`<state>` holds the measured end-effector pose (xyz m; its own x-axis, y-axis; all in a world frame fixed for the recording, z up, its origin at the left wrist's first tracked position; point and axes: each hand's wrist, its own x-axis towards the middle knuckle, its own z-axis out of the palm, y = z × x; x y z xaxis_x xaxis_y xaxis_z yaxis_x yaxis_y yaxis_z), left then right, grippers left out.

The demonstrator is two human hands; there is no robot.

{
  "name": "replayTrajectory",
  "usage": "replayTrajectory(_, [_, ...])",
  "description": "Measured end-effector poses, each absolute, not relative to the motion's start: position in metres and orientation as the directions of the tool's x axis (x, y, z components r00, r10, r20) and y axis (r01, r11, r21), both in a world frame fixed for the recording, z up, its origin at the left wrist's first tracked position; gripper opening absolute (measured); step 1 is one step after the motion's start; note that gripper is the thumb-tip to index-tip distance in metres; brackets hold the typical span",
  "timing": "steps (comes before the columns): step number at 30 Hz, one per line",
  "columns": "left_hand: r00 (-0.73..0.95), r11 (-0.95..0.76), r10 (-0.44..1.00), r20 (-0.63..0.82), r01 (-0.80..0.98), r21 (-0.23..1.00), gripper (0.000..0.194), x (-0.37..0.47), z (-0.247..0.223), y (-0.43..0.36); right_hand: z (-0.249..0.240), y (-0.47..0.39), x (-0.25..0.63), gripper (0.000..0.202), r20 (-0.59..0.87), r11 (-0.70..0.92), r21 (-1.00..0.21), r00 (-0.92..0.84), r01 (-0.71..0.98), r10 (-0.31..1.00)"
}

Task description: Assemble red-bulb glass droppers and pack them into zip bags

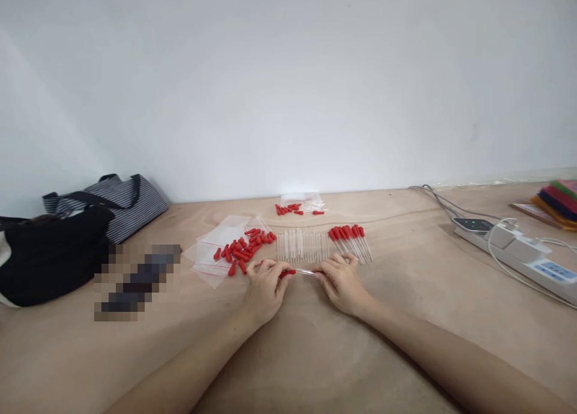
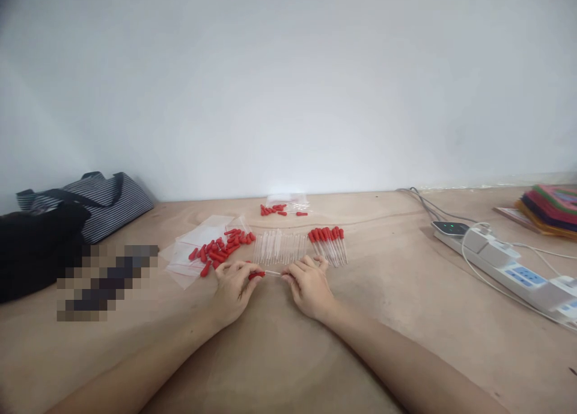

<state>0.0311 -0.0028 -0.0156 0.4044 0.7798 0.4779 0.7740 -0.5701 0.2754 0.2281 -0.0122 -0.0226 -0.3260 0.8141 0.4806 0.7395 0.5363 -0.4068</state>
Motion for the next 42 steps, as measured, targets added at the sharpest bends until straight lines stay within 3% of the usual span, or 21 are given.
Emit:
replayTrajectory(16, [0.450, -0.645, 0.717, 0.533, 0.719, 0.261, 0.013, 0.032, -0.015, -0.004, -0.027, -0.012, 0.225, 0.022, 0.541, 0.602, -0.379, -0.360, 0.702, 0.760])
replayTrajectory(28, [0.507, -0.721, 0.651, 0.565, 0.646, 0.251, 0.015, 0.033, -0.012, -0.008, -0.029, -0.012, 0.227, 0.021, 0.674, 0.717, -0.201, -0.437, 0.668, 0.595])
replayTrajectory(34, [0.507, -0.733, 0.633, 0.585, 0.636, 0.242, 0.014, 0.035, -0.008, -0.012, -0.022, -0.016, 0.221, 0.019, 0.597, 0.672, -0.333, -0.404, 0.661, 0.693])
replayTrajectory(38, [0.498, -0.746, 0.611, 0.615, 0.621, 0.239, 0.015, 0.036, -0.009, -0.013, -0.015, -0.019, 0.217, 0.020, 0.476, 0.599, -0.460, -0.388, 0.655, 0.789])
replayTrajectory(42, [0.518, -0.763, 0.586, 0.623, 0.611, 0.210, 0.016, 0.038, -0.010, -0.014, -0.010, -0.022, 0.214, 0.020, 0.351, 0.523, -0.509, -0.390, 0.684, 0.851])
